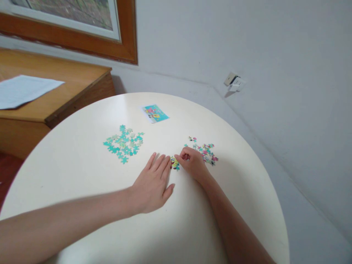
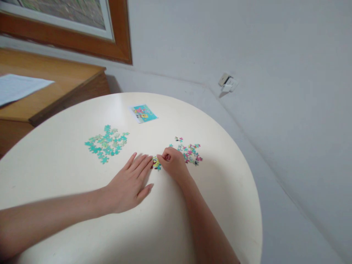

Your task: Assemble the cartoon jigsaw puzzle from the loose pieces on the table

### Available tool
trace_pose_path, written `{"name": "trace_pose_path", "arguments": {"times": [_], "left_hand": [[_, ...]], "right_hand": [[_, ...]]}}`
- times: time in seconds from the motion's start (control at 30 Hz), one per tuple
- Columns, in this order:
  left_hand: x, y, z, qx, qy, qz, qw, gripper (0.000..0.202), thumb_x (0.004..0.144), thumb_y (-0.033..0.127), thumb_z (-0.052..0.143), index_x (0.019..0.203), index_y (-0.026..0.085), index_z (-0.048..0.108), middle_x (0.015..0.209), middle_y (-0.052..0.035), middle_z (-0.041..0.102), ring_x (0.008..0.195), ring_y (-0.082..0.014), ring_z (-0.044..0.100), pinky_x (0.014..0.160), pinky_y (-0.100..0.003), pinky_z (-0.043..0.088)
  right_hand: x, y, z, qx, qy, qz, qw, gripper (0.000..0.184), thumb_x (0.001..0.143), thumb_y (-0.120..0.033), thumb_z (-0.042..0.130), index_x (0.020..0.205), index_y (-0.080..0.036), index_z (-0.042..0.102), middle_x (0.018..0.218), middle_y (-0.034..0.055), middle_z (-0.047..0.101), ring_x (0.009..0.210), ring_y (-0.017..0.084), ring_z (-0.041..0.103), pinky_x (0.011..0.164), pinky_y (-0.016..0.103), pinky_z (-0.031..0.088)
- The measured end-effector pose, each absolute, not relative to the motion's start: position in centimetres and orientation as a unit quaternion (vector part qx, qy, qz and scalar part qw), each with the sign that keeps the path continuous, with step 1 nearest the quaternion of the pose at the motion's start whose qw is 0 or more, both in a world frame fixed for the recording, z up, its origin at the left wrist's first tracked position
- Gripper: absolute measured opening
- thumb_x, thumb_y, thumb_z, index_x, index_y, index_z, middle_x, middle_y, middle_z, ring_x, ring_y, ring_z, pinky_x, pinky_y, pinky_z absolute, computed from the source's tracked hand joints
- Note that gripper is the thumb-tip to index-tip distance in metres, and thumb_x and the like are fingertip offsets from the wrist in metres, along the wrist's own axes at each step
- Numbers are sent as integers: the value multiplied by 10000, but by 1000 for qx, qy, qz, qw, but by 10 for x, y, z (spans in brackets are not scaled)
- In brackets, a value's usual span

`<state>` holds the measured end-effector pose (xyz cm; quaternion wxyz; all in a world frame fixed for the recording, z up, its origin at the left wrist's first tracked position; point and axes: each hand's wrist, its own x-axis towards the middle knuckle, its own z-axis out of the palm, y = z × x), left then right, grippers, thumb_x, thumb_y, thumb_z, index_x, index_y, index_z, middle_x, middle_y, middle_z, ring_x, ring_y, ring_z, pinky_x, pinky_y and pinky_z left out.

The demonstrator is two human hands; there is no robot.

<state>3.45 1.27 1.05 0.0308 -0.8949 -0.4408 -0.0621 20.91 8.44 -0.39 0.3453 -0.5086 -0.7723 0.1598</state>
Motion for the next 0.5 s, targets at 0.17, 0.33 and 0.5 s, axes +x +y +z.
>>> {"name": "trace_pose_path", "arguments": {"times": [0.17, 0.33, 0.5], "left_hand": [[34, 13, 10, -897, -434, -71, 36, 605, 939, 433, 284, 1350, 10, 419, 1405, -192, 417, 1323, -321, 346, 1128, -481, 103], [34, 12, 10, -898, -433, -72, 39, 605, 938, 426, 280, 1348, 2, 418, 1402, -194, 418, 1320, -320, 353, 1123, -484, 119], [34, 13, 10, -898, -432, -73, 43, 603, 936, 428, 284, 1335, 4, 439, 1402, -198, 414, 1319, -313, 356, 1123, -483, 118]], "right_hand": [[209, 84, -4, -489, -781, 164, 352, 303, 754, -353, 605, 551, -214, 427, 551, -29, 465, 544, 112, 416, 552, 247, 347], [210, 85, -5, -493, -782, 164, 343, 318, 777, -373, 587, 551, -212, 431, 549, -27, 469, 546, 112, 410, 559, 248, 348], [210, 84, -5, -491, -785, 166, 340, 310, 772, -382, 596, 565, -210, 443, 561, -23, 481, 548, 113, 412, 555, 248, 341]]}}
